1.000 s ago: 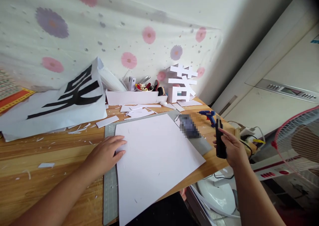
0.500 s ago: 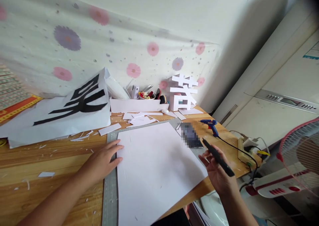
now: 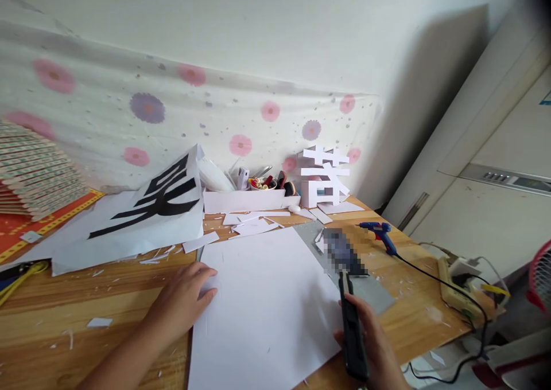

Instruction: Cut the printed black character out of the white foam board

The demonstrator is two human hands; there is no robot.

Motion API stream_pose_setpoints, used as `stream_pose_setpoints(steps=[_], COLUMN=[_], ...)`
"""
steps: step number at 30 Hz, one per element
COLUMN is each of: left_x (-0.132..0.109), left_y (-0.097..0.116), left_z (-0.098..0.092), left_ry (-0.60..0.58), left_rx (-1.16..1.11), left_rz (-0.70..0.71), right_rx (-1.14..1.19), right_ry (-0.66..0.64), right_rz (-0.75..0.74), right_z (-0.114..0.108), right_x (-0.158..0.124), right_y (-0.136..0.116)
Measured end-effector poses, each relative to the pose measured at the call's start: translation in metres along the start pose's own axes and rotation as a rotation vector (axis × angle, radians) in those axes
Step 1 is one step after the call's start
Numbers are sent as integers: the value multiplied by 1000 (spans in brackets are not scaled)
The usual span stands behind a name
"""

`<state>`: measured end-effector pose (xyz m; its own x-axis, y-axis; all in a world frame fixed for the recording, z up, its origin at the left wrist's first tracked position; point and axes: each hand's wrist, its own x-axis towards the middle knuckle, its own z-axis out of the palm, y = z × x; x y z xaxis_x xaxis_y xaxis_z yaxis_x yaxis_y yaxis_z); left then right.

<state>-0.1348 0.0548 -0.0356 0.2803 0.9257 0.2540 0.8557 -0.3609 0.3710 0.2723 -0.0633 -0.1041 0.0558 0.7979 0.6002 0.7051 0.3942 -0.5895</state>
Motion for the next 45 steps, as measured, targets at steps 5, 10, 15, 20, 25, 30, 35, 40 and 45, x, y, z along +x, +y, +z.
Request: stream_pose_setpoints(steps=[5, 10, 15, 20, 25, 30, 35, 40, 45], left_x=[3, 4, 5, 4, 0, -3, -1, 5, 11], left_y=[5, 8, 6, 15, 25, 23, 20, 8, -5], left_z=[-10, -7, -3, -3, -1, 1, -1, -8, -20], left_ry=[-96, -140, -148, -162, -307, -333, -237, -87, -8], left_rx=[67, 71, 104, 181, 208, 196, 118, 34, -13], left_rz=[-18, -39, -61, -13, 36, 32, 23, -100, -143], right_rx=[-13, 75, 63, 205, 524, 675, 742, 652, 555], right_ry=[62, 259, 247, 204, 215, 340, 435, 518, 532], right_rz=[130, 192, 264, 291, 352, 382, 460, 445, 500], right_z=[-7, -10, -12, -13, -5, -2, -3, 0, -4], right_x=[4, 2, 2, 6, 11, 20, 26, 23, 13], right_y=[-24, -37, -38, -43, -54, -56, -53, -51, -50])
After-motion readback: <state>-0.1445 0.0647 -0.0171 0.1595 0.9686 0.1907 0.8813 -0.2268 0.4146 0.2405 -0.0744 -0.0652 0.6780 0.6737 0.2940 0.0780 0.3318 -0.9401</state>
